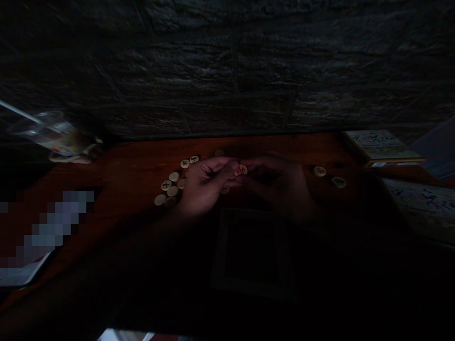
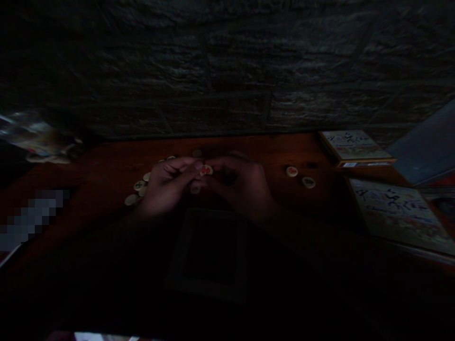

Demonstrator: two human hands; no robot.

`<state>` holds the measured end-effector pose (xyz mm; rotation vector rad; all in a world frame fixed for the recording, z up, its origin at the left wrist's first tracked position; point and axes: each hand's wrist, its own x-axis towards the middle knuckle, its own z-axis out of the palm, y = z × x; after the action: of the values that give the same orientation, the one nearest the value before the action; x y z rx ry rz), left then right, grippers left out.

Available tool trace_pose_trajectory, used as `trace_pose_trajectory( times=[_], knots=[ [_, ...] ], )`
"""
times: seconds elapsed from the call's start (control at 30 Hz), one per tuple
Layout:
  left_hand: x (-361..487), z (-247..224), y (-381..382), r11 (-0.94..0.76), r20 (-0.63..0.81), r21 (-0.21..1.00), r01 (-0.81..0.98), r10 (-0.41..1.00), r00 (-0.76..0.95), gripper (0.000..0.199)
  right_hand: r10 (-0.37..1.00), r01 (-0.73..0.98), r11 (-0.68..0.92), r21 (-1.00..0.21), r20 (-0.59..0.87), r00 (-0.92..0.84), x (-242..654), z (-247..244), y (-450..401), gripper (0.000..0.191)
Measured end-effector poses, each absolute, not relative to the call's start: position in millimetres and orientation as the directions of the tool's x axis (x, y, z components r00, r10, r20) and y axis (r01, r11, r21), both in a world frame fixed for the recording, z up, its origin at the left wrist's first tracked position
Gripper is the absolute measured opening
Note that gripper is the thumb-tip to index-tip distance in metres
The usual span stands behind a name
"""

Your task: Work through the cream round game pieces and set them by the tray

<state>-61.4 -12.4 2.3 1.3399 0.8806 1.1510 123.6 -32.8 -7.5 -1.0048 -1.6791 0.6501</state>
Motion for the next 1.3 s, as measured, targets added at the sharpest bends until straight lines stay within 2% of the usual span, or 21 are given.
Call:
trace_pose_trajectory(
  times=[0.23, 0.53, 0.7, 1.0, 1.13, 1.3],
  knots=[
    [-61, 5, -13, -0.176, 0.186, 0.982, -0.07, 0.966, 0.18, 0.027, 0.866, 0.272, 0.498, -0.824, 0.488, -0.106, 122, -7, -34, 0.022],
    [-62, 6, -13, -0.205, 0.207, 0.978, -0.032, 0.955, 0.21, 0.026, 0.883, 0.254, 0.47, -0.845, 0.451, -0.134, 120, -1, -37, 0.02],
    [-61, 5, -13, -0.145, 0.153, 0.988, -0.052, 0.964, 0.219, 0.029, 0.873, 0.209, 0.484, -0.85, 0.453, -0.178, 121, -2, -33, 0.02],
    [-62, 7, -18, -0.047, 0.051, 0.999, -0.023, 0.971, 0.232, 0.03, 0.865, 0.249, 0.5, -0.829, 0.466, -0.185, 122, 1, -34, 0.017],
    [-61, 7, -18, -0.111, 0.105, 0.994, 0.015, 0.965, 0.24, 0.031, 0.871, 0.296, 0.491, -0.819, 0.45, -0.199, 122, 7, -39, 0.016],
    [-62, 5, -16, -0.292, 0.253, 0.941, 0.168, 0.942, 0.222, 0.033, 0.825, 0.395, 0.565, -0.725, 0.483, -0.293, 121, 11, -45, 0.012]
  ],
)
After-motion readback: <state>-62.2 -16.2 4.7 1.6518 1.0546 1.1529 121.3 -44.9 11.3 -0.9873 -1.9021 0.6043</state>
